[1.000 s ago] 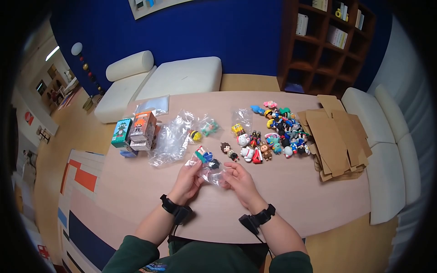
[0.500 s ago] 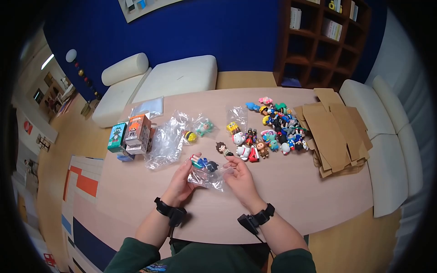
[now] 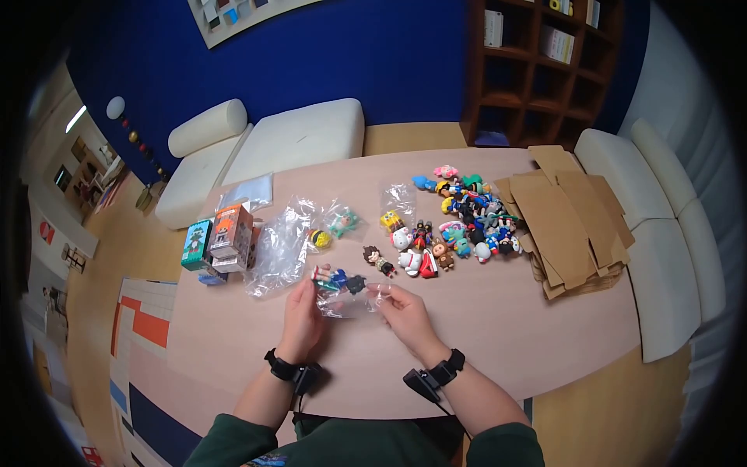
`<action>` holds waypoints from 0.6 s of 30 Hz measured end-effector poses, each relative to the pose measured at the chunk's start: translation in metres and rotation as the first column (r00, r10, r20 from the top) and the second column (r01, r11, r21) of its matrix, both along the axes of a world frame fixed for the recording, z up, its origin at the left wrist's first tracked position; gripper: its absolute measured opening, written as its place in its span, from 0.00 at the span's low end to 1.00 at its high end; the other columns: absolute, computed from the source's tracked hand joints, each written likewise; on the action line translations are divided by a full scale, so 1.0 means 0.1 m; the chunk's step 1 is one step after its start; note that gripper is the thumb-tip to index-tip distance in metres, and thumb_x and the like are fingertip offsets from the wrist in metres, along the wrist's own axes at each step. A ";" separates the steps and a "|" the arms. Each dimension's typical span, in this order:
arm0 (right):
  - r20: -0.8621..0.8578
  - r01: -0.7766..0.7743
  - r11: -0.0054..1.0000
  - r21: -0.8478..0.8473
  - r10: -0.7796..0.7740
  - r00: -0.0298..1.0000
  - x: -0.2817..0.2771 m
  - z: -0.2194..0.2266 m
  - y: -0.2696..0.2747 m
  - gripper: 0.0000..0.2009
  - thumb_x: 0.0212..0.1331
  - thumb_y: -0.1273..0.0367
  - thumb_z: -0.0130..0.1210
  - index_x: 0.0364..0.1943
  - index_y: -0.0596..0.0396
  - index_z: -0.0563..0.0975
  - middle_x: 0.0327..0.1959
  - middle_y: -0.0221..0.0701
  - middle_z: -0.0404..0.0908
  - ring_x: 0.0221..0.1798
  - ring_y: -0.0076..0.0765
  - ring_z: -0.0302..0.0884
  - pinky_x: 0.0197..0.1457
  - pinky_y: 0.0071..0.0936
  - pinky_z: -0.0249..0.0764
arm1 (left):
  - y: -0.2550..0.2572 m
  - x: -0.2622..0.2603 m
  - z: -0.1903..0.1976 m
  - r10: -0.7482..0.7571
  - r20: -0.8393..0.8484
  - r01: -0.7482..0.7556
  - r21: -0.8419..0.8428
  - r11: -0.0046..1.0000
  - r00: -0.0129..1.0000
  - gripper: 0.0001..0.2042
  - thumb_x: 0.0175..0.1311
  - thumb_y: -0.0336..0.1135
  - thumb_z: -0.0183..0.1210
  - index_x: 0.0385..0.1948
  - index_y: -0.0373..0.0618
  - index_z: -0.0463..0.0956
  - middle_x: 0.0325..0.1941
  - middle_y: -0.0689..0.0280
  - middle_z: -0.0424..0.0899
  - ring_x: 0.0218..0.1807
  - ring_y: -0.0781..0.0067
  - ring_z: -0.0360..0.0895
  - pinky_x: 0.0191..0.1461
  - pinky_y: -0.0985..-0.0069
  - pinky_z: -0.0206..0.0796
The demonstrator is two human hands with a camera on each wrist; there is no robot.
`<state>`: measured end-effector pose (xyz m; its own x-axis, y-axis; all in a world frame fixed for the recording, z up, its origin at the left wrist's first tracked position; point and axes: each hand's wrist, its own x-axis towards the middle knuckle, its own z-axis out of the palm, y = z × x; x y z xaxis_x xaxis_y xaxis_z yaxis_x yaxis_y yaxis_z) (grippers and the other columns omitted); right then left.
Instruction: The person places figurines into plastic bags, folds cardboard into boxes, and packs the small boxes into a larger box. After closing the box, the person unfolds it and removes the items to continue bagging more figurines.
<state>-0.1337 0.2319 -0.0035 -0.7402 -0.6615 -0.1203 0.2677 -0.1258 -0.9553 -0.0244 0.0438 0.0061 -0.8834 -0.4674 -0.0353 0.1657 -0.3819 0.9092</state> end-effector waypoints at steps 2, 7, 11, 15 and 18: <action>0.100 -0.088 0.995 0.035 0.085 0.991 -0.01 0.03 0.02 0.08 0.69 0.74 0.56 0.49 0.56 0.81 0.51 0.30 0.84 0.39 0.16 0.76 0.43 0.16 0.72 | 0.01 0.00 0.03 -0.027 -0.019 0.023 -0.199 0.980 0.999 0.22 0.83 0.42 0.41 0.68 0.36 0.66 0.65 0.55 0.77 0.62 0.66 0.79 0.62 0.67 0.75; 0.362 -0.150 0.916 -0.371 0.292 0.885 -0.07 -0.05 0.04 0.20 0.70 0.76 0.50 0.65 0.54 0.73 0.66 0.37 0.76 0.60 0.36 0.80 0.55 0.28 0.76 | 0.08 0.00 0.31 -0.036 -0.097 -0.009 -0.429 0.903 0.995 0.23 0.83 0.39 0.42 0.71 0.33 0.63 0.70 0.52 0.74 0.67 0.65 0.74 0.70 0.67 0.68; 0.353 -0.286 0.794 -0.536 0.519 0.779 -0.10 -0.10 0.09 0.20 0.71 0.76 0.48 0.66 0.54 0.71 0.67 0.38 0.74 0.64 0.43 0.77 0.60 0.34 0.75 | 0.16 -0.01 0.55 -0.071 -0.079 0.026 -0.467 0.884 0.994 0.25 0.83 0.41 0.40 0.72 0.33 0.61 0.70 0.50 0.73 0.64 0.64 0.77 0.68 0.66 0.70; 0.360 -0.273 0.733 -0.623 0.578 0.732 -0.10 -0.02 0.10 0.19 0.71 0.75 0.49 0.65 0.55 0.70 0.67 0.38 0.74 0.65 0.46 0.75 0.61 0.35 0.73 | 0.19 -0.12 0.54 0.045 -0.069 -0.063 -0.299 0.952 0.997 0.26 0.83 0.44 0.41 0.72 0.34 0.61 0.67 0.51 0.75 0.59 0.63 0.81 0.63 0.65 0.75; 0.360 -0.294 0.763 -0.576 0.559 0.747 -0.19 -0.08 0.12 0.19 0.71 0.74 0.49 0.65 0.55 0.69 0.67 0.37 0.74 0.66 0.46 0.75 0.62 0.35 0.73 | 0.16 -0.19 0.47 0.142 -0.060 -0.145 -0.054 0.988 0.988 0.25 0.83 0.45 0.42 0.71 0.35 0.62 0.64 0.53 0.78 0.58 0.64 0.82 0.60 0.66 0.78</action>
<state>-0.1529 0.2435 -0.0118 -0.2868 -0.9576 0.0265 0.8066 -0.2563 -0.5327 -0.0430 0.0598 0.0527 -0.8068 -0.5893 0.0429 0.2659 -0.2973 0.9170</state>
